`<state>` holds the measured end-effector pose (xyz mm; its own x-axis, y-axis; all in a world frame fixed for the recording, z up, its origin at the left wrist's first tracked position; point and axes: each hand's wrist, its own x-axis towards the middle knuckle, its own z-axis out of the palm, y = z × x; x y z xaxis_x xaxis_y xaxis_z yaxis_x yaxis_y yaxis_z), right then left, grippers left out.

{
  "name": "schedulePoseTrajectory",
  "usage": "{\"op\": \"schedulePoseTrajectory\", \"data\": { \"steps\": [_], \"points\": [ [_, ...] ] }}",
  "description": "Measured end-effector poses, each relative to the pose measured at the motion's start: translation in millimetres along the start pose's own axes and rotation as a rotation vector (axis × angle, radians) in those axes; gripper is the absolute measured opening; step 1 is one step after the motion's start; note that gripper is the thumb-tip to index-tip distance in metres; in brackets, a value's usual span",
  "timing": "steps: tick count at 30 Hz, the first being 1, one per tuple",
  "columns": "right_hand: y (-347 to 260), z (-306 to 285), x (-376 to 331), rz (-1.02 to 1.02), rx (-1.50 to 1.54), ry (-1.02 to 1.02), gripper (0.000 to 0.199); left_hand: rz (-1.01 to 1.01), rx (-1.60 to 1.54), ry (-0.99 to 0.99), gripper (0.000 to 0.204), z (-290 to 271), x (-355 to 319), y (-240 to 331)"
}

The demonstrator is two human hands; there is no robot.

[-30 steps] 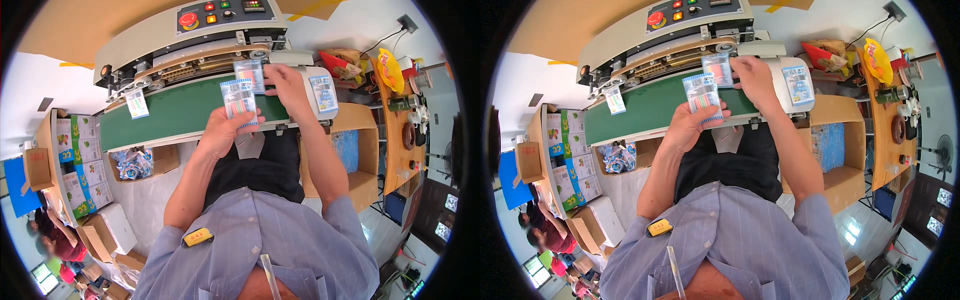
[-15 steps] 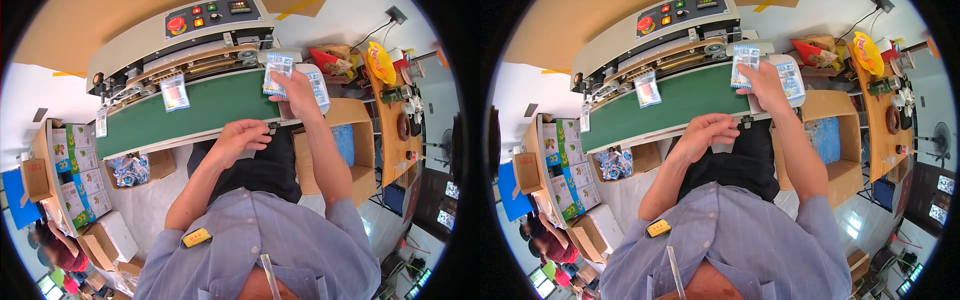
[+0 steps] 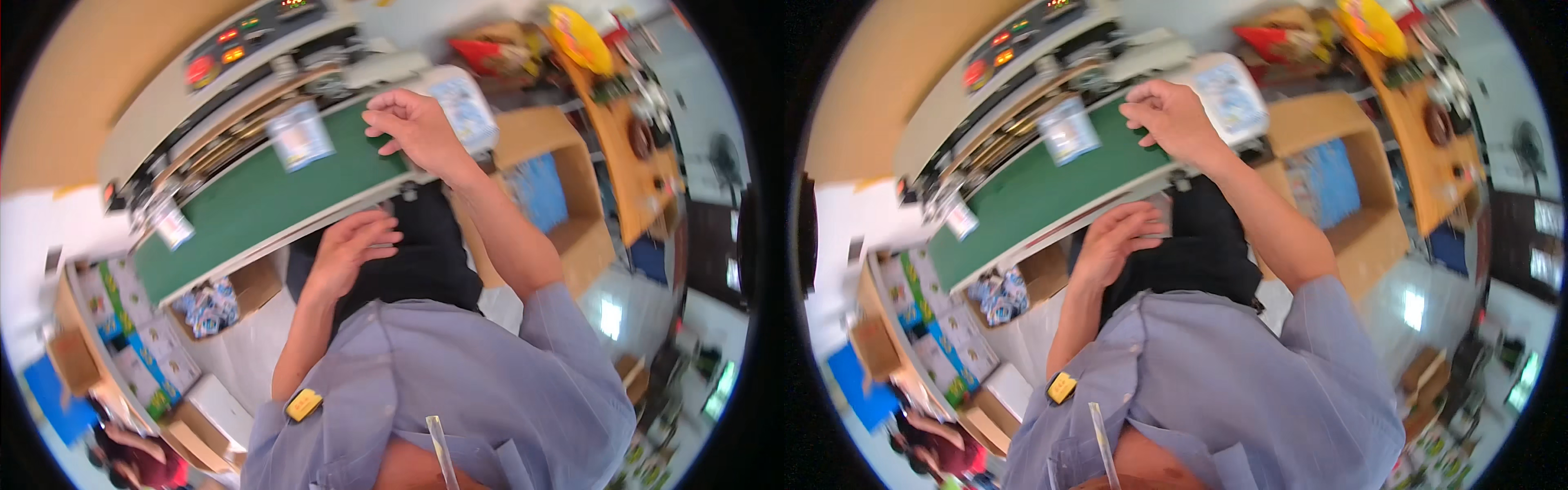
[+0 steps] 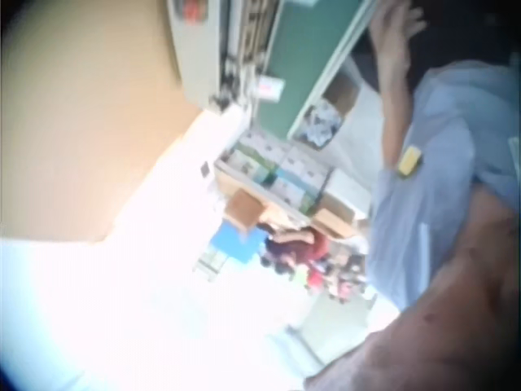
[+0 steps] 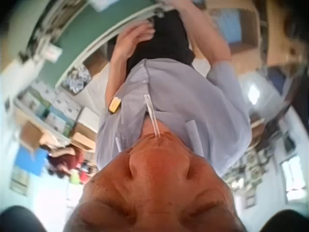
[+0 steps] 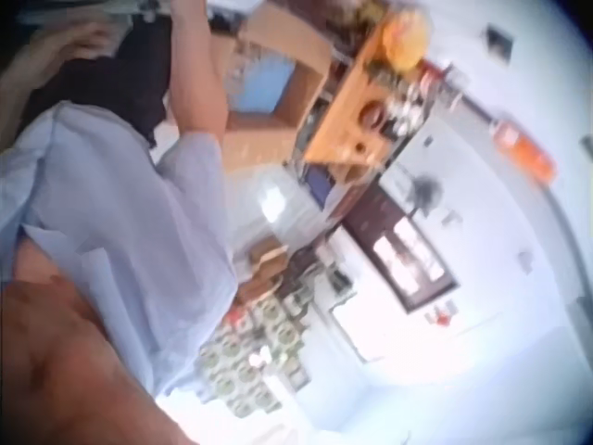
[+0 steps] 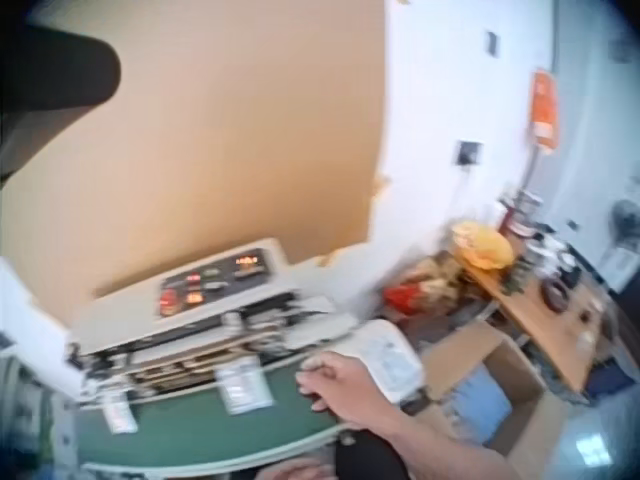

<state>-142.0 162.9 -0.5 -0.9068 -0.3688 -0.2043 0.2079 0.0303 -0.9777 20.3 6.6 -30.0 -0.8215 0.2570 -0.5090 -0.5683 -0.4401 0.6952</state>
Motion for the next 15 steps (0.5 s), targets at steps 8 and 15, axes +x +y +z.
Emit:
{"op": "schedulePoseTrajectory", "data": {
  "steps": [8,15],
  "points": [
    [58,-269,-124,0.176,-0.266,0.616,0.016,-0.188,0.044,0.022,0.03,1,7,-44],
    [264,-321,-146,0.571,-1.022,0.698,0.052,-0.287,0.169,0.076,0.03,26,17,-47]
  ]
}}
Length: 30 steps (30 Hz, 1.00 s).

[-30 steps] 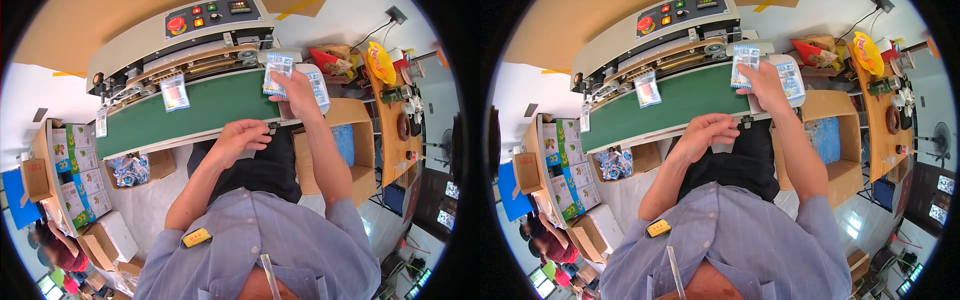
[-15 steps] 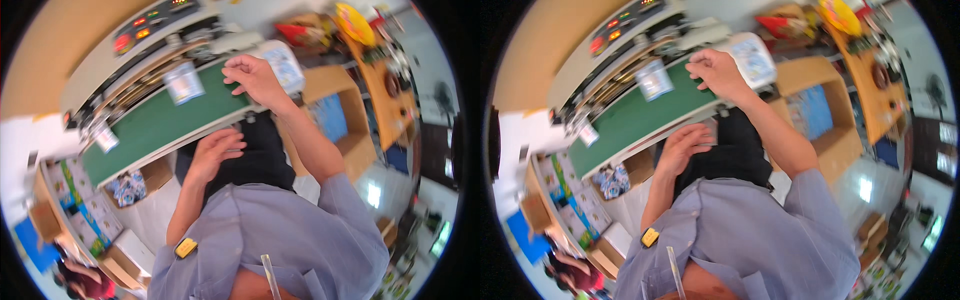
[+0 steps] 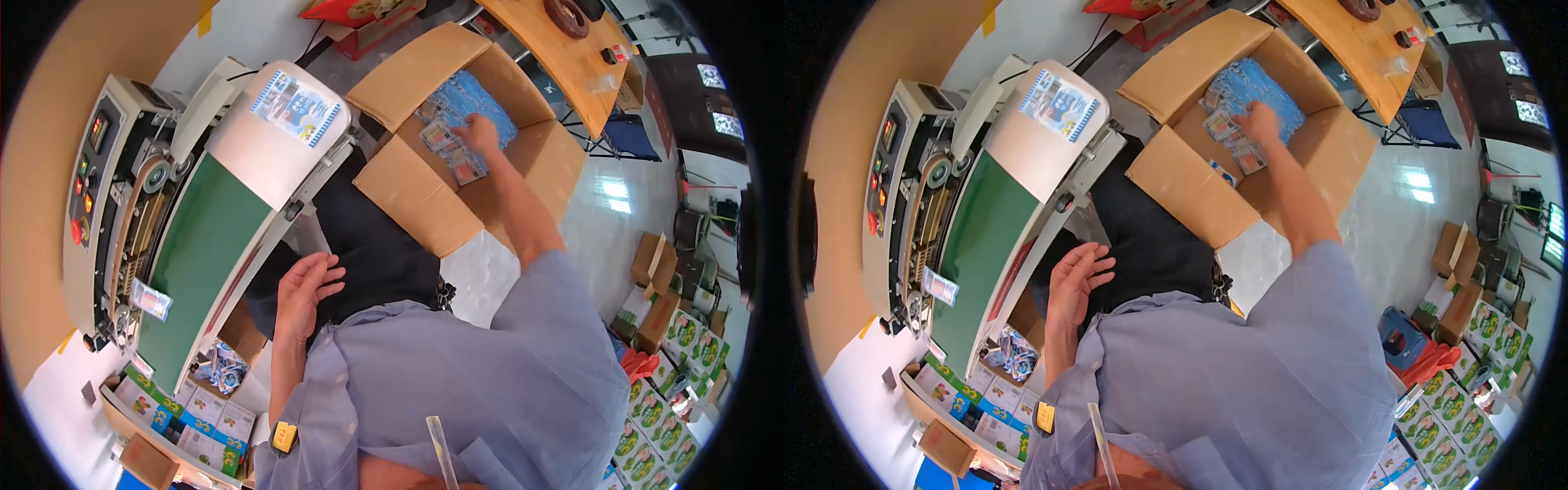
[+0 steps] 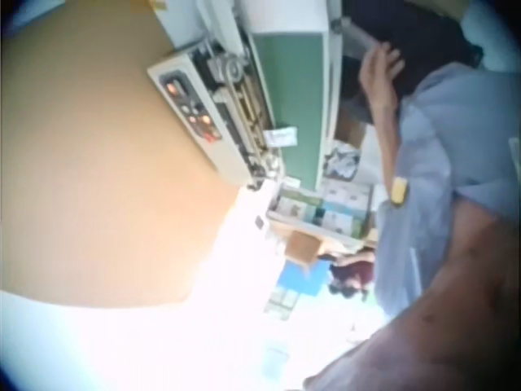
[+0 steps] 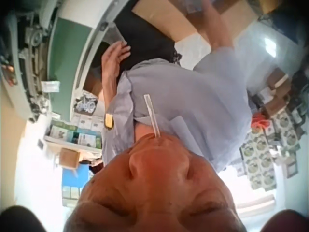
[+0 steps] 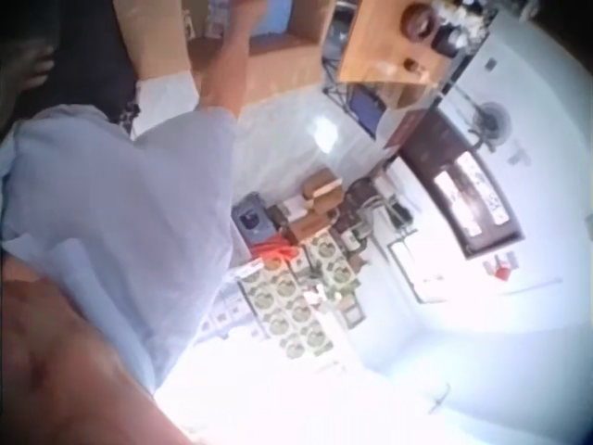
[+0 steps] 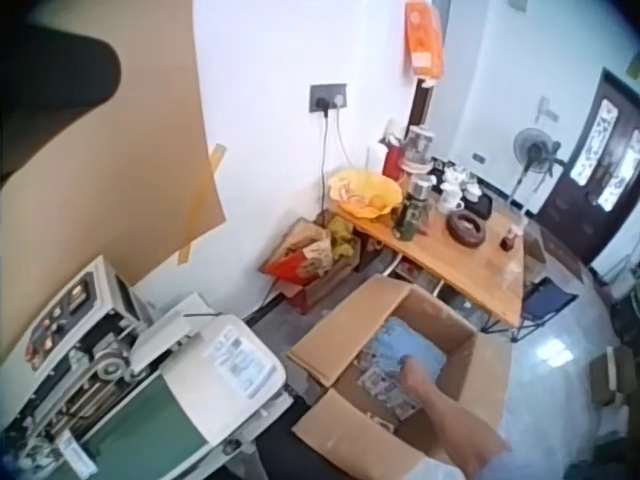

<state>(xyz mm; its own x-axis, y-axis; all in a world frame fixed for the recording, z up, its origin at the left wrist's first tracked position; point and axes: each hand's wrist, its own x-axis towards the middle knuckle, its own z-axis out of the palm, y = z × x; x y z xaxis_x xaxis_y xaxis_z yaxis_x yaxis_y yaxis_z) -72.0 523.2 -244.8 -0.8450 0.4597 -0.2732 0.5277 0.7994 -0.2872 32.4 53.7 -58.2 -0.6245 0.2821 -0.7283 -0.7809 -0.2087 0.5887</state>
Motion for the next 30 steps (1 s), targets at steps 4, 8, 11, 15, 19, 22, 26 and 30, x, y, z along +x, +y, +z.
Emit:
{"op": "schedulePoseTrajectory", "data": {
  "steps": [4,8,11,15,19,22,26,30],
  "points": [
    [-24,30,-15,-0.03,-0.011,0.095,0.063,-0.017,-0.011,0.062,0.03,0,-4,-2],
    [-22,44,-11,0.005,-0.112,0.085,0.071,-0.027,0.021,0.119,0.029,1,-9,-7],
    [-23,50,-5,-0.003,-0.186,0.125,0.067,-0.035,0.01,0.14,0.029,3,-11,-9],
    [-36,56,-8,-0.154,-0.205,0.188,0.052,-0.023,0.004,0.137,0.03,6,-9,-11],
    [-28,82,-4,-0.337,-0.161,0.268,0.033,-0.027,0.016,0.132,0.03,13,-6,-7],
    [-23,86,3,-0.116,0.141,0.048,0.024,-0.042,0.04,0.117,0.029,15,-6,-8],
    [-29,39,1,-0.211,0.281,0.033,0.026,-0.005,0.078,0.098,0.028,18,-8,-2],
    [-58,-84,-35,-0.162,0.619,-0.333,0.031,0.135,0.219,0.012,0.033,36,-3,15]
  ]
}}
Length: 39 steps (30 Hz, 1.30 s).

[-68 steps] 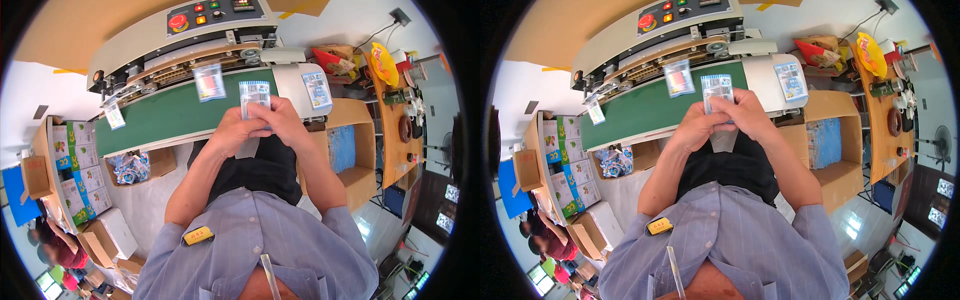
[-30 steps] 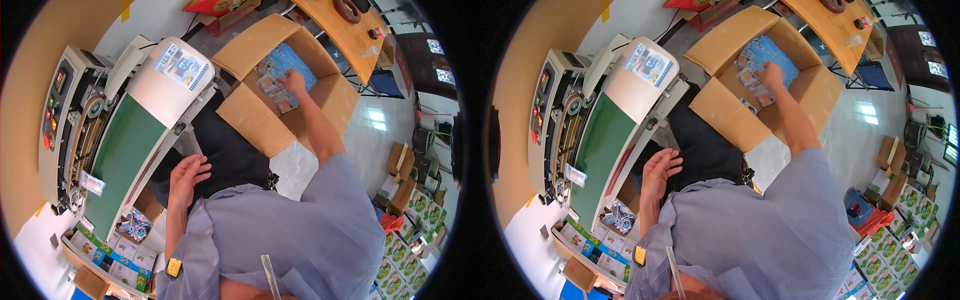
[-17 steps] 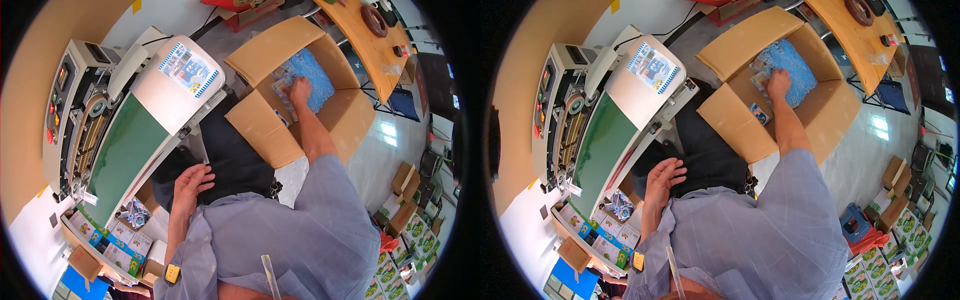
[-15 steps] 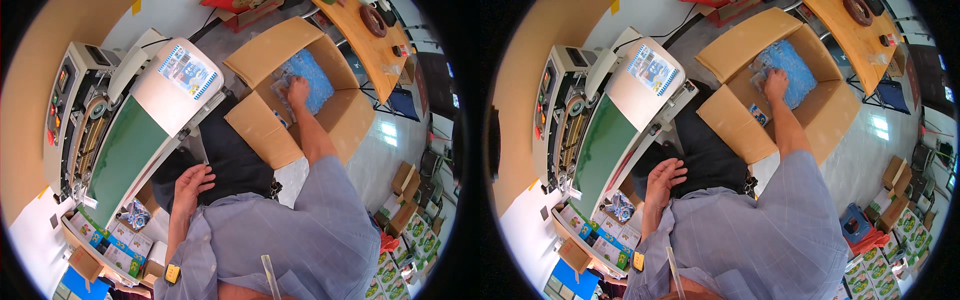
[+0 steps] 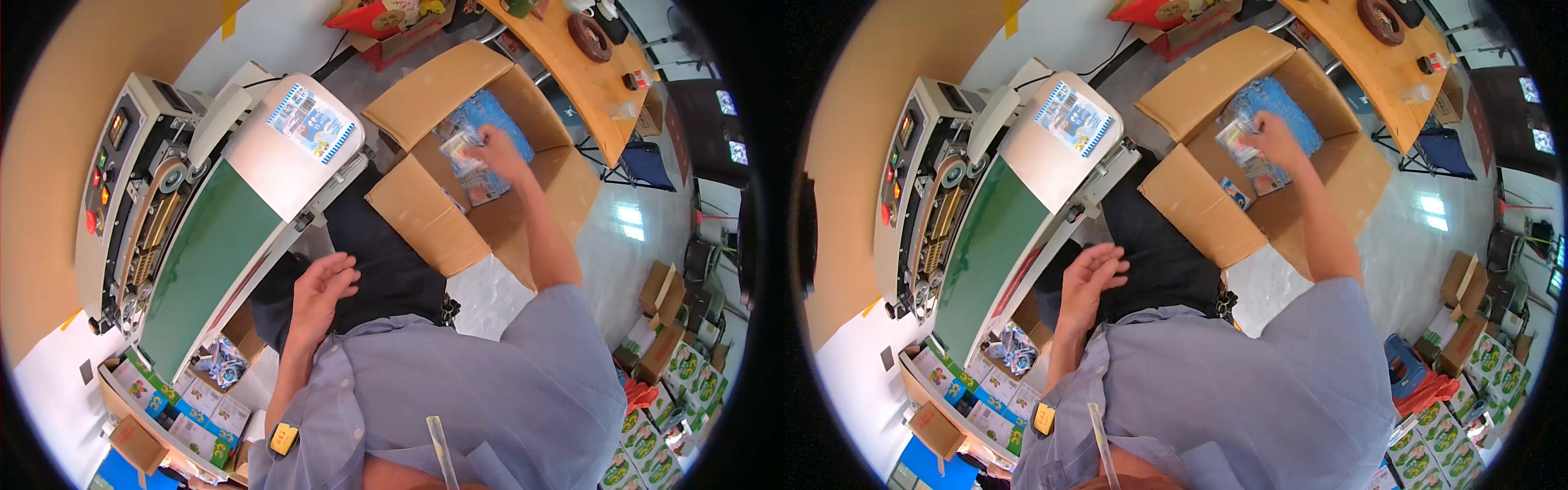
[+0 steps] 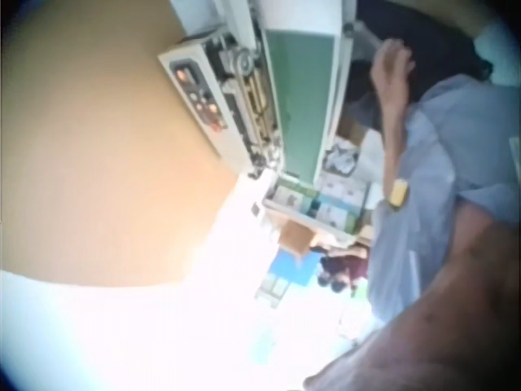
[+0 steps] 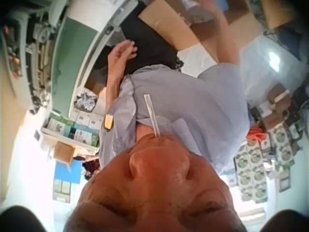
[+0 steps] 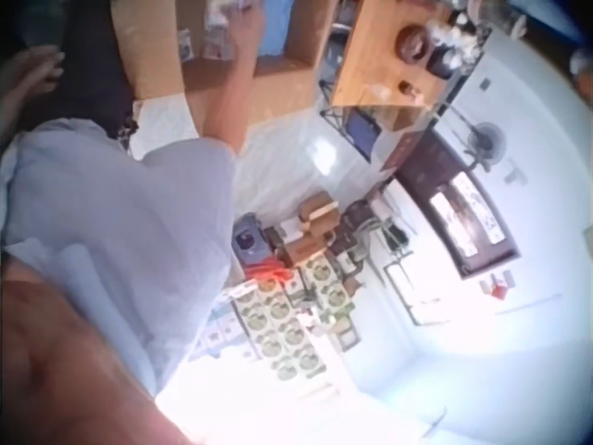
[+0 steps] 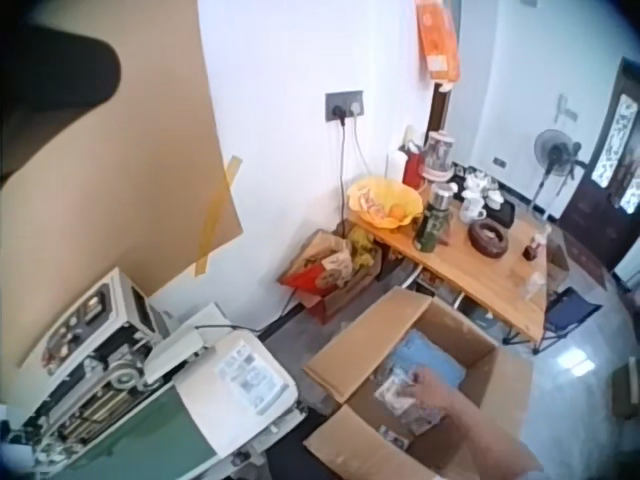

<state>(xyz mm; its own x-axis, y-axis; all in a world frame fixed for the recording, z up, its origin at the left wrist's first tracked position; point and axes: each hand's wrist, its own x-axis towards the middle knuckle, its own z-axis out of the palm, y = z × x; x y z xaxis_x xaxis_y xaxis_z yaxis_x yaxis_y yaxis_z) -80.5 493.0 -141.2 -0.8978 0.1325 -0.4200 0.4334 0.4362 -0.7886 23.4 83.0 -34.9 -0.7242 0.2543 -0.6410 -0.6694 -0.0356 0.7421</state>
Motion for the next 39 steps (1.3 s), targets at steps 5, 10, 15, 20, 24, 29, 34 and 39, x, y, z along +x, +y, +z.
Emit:
{"op": "schedulePoseTrajectory", "data": {
  "steps": [5,10,15,20,24,29,34,39],
  "points": [
    [-151,-9,-81,-0.115,0.078,-0.336,0.031,0.321,0.281,-0.042,0.086,31,20,50],
    [-225,60,-110,-0.354,0.07,-0.524,0.033,0.359,0.247,-0.199,0.068,35,24,75],
    [-234,131,-121,-0.302,0.547,-0.712,0.029,0.441,-0.19,0.077,0.026,-18,-2,55],
    [-230,193,-118,-0.367,0.47,-0.701,0.02,0.487,-0.32,0.165,0.024,-57,-24,50],
    [-244,214,-113,-0.368,0.518,-0.703,0.021,0.53,-0.363,0.208,0.022,-78,-31,47],
    [-264,227,-113,-0.321,0.493,-0.759,0.022,0.54,-0.308,0.205,0.023,-94,-42,52],
    [-252,240,-103,-0.319,0.636,-0.679,0.021,0.557,-0.438,0.278,0.023,-100,-38,52],
    [-270,244,-104,-0.324,0.674,-0.657,0.022,0.563,-0.472,0.326,0.023,-101,-30,53]
  ]
}}
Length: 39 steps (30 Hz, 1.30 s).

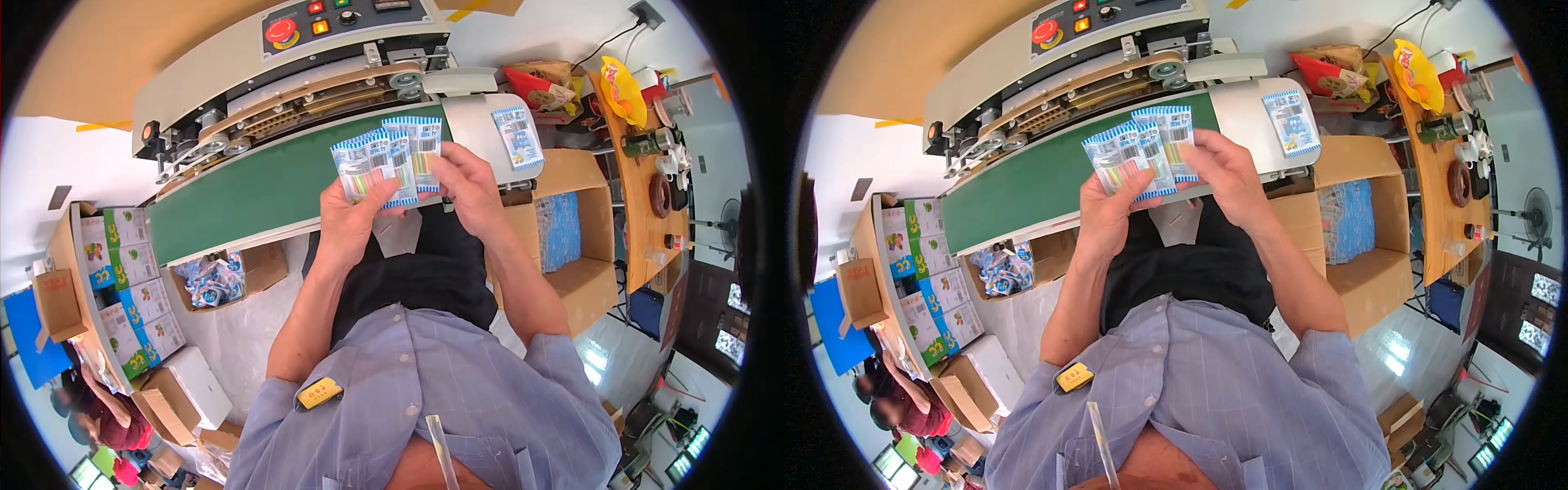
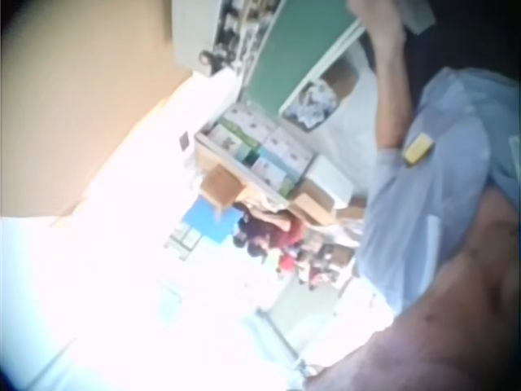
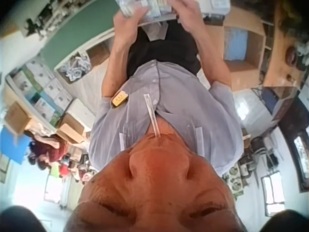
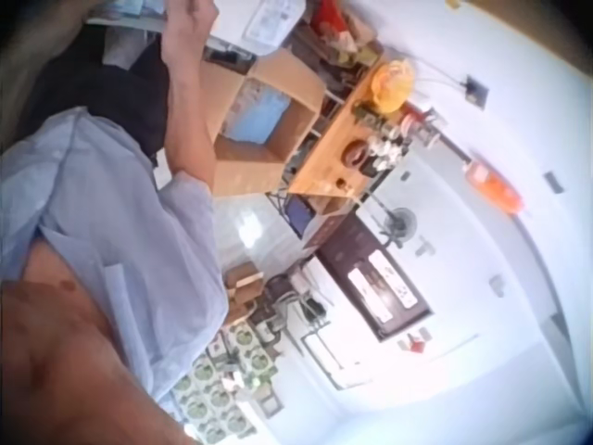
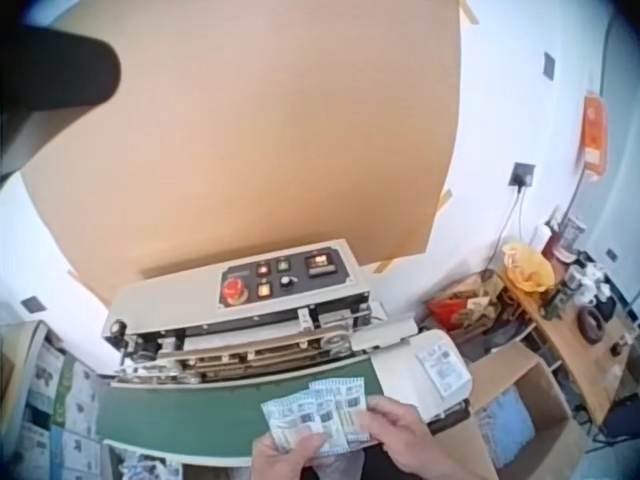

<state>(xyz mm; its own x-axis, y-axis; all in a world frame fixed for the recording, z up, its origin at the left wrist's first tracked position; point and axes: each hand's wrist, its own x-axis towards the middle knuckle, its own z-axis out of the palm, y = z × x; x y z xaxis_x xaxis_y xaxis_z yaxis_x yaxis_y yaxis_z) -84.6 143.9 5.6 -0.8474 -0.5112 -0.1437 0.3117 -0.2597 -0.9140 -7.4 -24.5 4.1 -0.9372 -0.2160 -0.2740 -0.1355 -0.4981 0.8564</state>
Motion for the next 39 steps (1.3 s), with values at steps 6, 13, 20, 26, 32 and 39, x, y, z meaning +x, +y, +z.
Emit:
{"op": "schedulePoseTrajectory", "data": {
  "steps": [6,13,20,26,32,39],
  "points": [
    [-16,-14,20,0.098,-0.198,0.146,0.025,0.03,0.0,0.047,0.024,-2,7,3],
    [-26,-33,55,0.174,-0.292,0.256,0.027,0.037,0.064,0.143,0.029,-14,12,12],
    [-16,-5,77,0.245,-0.38,0.117,0.03,0.059,0.033,0.136,0.027,-13,16,11],
    [-12,5,36,0.048,-0.228,0.049,0.034,0.038,0.005,0.11,0.024,-1,21,6],
    [-4,-8,25,0.057,-0.171,0.039,0.029,0.038,-0.007,0.067,0.024,14,25,-2],
    [5,-17,21,-0.066,-0.287,0.203,0.027,0.017,0.005,0.103,0.024,18,25,-1]
  ]
}}
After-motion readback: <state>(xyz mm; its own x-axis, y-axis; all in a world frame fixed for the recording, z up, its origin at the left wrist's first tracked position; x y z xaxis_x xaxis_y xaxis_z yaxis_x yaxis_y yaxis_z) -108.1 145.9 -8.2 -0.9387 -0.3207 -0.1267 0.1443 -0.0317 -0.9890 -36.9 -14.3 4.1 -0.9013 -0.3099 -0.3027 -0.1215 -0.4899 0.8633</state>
